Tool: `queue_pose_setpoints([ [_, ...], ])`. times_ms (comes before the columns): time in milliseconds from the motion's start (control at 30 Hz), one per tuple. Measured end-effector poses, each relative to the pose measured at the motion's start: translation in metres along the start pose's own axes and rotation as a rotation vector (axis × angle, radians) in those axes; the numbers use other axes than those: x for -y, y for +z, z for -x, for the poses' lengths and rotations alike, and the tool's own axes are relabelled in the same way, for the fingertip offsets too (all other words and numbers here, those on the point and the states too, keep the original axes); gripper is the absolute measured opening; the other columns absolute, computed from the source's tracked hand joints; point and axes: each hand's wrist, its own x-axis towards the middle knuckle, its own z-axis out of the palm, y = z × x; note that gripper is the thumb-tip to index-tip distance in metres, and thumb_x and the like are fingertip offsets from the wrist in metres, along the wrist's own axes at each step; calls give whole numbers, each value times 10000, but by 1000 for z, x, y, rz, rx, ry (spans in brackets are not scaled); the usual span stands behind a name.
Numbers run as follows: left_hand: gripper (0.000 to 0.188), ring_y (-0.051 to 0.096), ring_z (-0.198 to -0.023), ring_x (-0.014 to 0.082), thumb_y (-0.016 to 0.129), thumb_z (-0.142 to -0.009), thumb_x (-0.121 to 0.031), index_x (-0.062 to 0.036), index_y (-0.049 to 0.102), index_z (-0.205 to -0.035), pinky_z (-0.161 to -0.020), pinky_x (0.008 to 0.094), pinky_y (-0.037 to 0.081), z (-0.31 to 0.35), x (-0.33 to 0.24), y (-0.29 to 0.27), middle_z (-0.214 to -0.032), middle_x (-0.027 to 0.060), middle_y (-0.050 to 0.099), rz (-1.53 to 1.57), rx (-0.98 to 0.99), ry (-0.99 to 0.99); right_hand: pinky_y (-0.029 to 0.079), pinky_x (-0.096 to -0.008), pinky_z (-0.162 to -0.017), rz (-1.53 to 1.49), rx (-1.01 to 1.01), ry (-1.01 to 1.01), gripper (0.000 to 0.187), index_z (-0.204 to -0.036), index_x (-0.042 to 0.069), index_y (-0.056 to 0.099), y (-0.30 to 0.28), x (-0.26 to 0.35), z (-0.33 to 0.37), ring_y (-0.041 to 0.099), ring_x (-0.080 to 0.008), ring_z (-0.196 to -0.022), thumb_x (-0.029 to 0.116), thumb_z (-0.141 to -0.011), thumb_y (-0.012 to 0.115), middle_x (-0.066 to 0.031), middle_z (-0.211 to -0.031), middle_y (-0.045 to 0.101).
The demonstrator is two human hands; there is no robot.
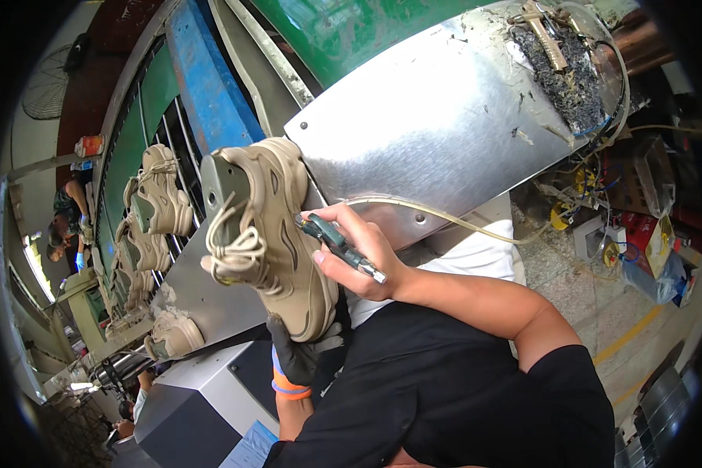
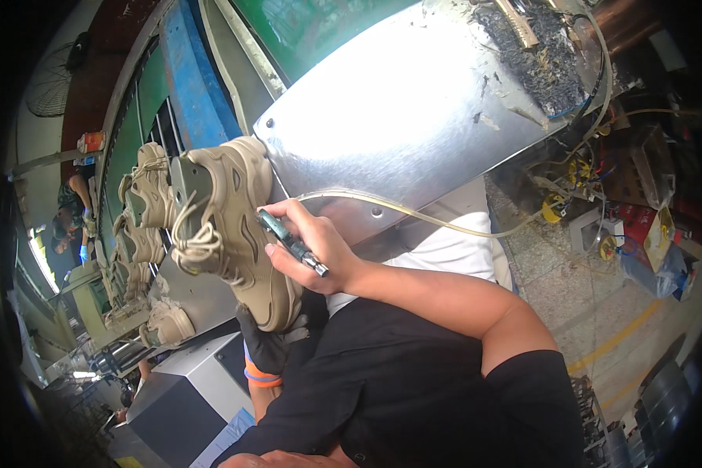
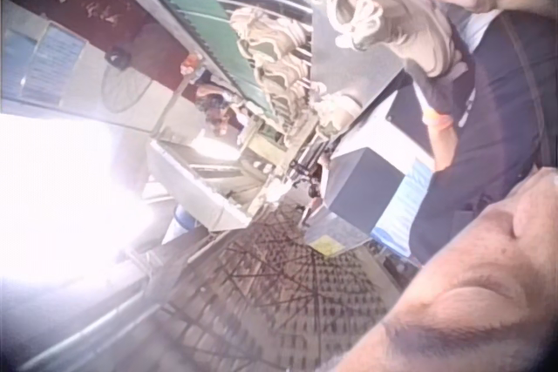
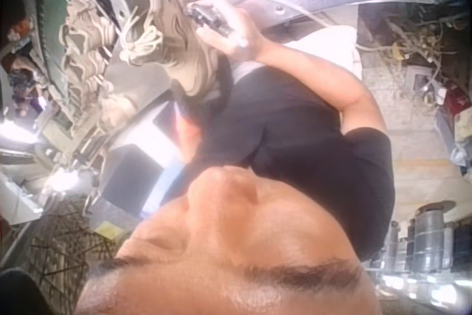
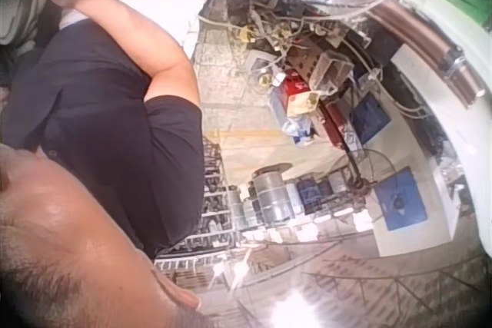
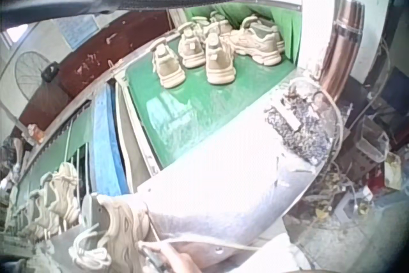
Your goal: The person applies glue to the edges and soles of tan shoes using a pneumatic glue dispenser, pulling shoes from a conveyor belt, applying the adhesive along the seams, and placing them onto a different belt section.
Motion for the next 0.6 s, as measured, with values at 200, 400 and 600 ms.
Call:
queue_pose_setpoints([
  [200, 818, 666, -992, 349, 381, -918, -671, -30, 357, -1424, -779, 445, 600, -23, -10, 46, -1246, 233, 572, 112, 84, -58, 399, -237, -563, -165, 66, 146, 369, -1237, 7, 458, -12, 8, -1, 481, -55, -608, 105, -899, 568, -10, -767, 533],
  [400, 870, 629, -1075, 379, 350, -907, -699, -18, 307, -1447, -831, 495, 579, -36, -18, 70, -1287, 258, 542, 200, 250, -207, 355, -236, -487, -232, 30, 267, 400, -1270, -3, 437, -35, 29, 28, 429, -54, -524, 44, -888, 545, -13, -734, 497],
  [600, 986, 612, -1100, 396, 326, -861, -770, 2, 241, -1469, -838, 518, 568, -52, -11, 90, -1304, 293, 515, 137, 438, -302, 355, -242, -477, -233, 2, 413, 411, -1259, -13, 447, -59, 72, 44, 426, -57, -504, 28, -864, 555, -22, -729, 499],
])
